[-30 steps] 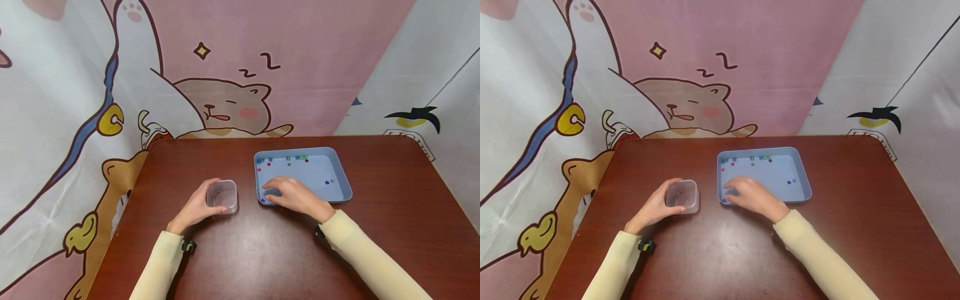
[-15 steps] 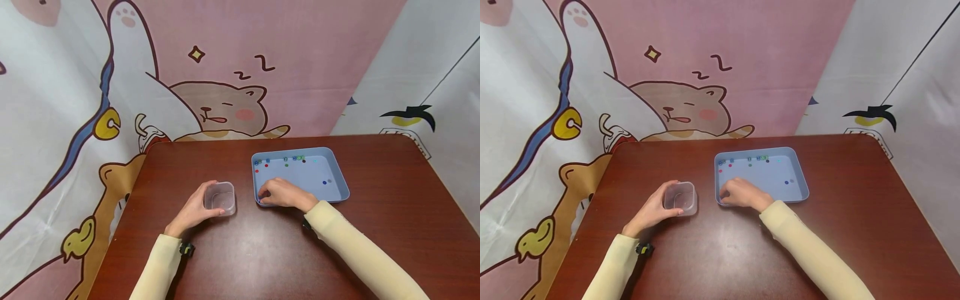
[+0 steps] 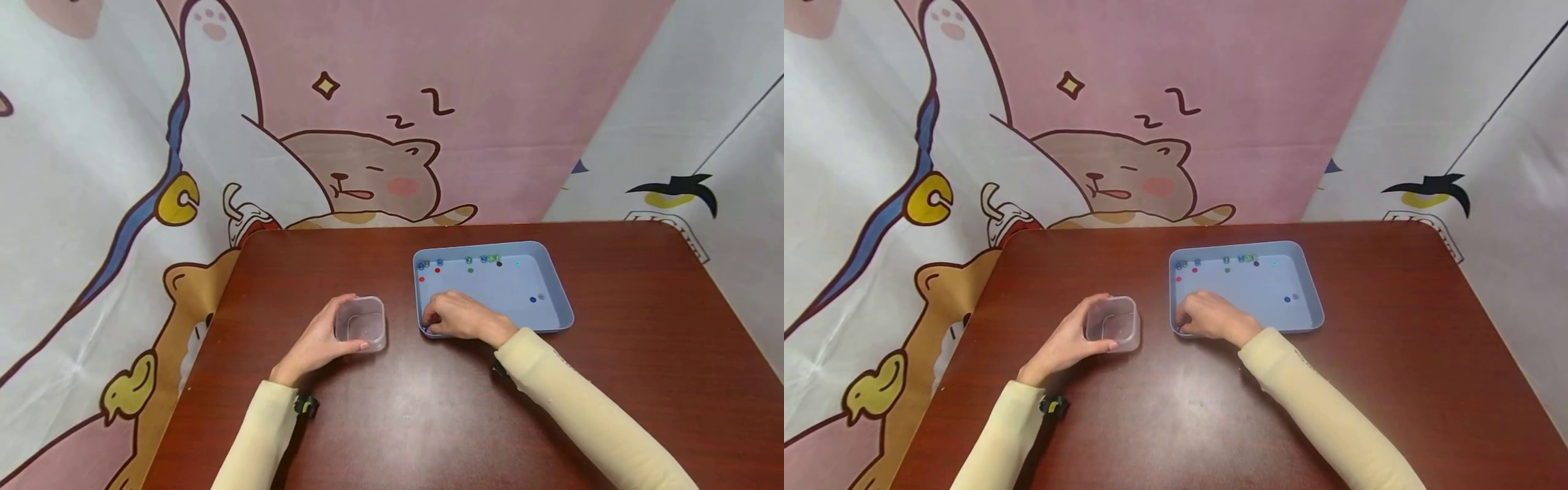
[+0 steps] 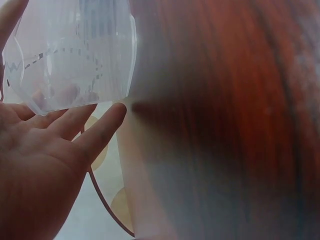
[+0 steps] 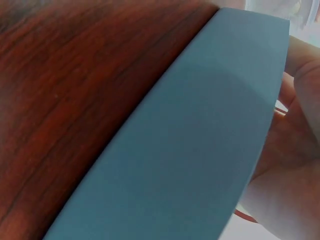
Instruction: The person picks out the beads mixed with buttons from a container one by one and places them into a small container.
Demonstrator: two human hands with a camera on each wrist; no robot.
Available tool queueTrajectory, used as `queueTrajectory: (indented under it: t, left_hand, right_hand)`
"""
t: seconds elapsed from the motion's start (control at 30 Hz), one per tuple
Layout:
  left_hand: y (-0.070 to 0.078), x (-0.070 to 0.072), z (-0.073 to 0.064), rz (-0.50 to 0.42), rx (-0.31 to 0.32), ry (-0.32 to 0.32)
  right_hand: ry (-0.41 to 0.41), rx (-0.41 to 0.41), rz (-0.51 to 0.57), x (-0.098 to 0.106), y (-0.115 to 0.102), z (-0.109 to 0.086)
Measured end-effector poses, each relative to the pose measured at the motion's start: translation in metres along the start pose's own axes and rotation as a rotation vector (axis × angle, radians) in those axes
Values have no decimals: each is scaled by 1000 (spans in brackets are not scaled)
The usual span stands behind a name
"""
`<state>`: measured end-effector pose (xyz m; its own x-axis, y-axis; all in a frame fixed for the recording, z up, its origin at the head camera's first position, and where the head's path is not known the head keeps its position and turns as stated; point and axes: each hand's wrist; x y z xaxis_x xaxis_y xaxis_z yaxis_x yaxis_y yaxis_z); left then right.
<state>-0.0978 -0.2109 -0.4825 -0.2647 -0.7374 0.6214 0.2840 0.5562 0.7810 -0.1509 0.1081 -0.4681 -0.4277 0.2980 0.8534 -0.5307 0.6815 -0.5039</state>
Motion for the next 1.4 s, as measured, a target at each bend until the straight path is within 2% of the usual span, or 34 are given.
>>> queueTrajectory:
  t: [0.27,0.4,0.53,0.73,0.9,1.03,1.2,1.4]
  left_hand:
    - [0,0,2,7,-16,3]
    - [-2,-1,1,6,-18,2]
    - [-1,-1,1,4,-19,0]
    - [0,-1,1,32,-24,5]
    - [1,0,2,50,-28,0]
    - [0,-1,1,46,-22,0]
    - [-2,-1,3,56,-35,-1]
    - [-1,0,2,66,-55,5]
  right_hand:
    - [32,50,-37,1,0,-3]
    - [59,16,-27,0,0,-4]
    - [143,-16,37,2,-2,-8]
    - [319,5,111,11,-13,-14]
    - [423,23,134,13,-29,-14]
    - [490,86,162,8,-44,-10]
    - [563,137,133,-2,-59,-1]
    - [573,188,65,-16,-72,13]
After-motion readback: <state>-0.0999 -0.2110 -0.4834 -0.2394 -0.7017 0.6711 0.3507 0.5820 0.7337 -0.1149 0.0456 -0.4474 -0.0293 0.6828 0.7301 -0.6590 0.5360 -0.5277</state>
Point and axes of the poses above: each hand's wrist, its own z-axis towards the middle knuckle, its own x-axis out of the back of the hand, y = z × x, and after that the axes turned 5 degrees about -x, right-handed
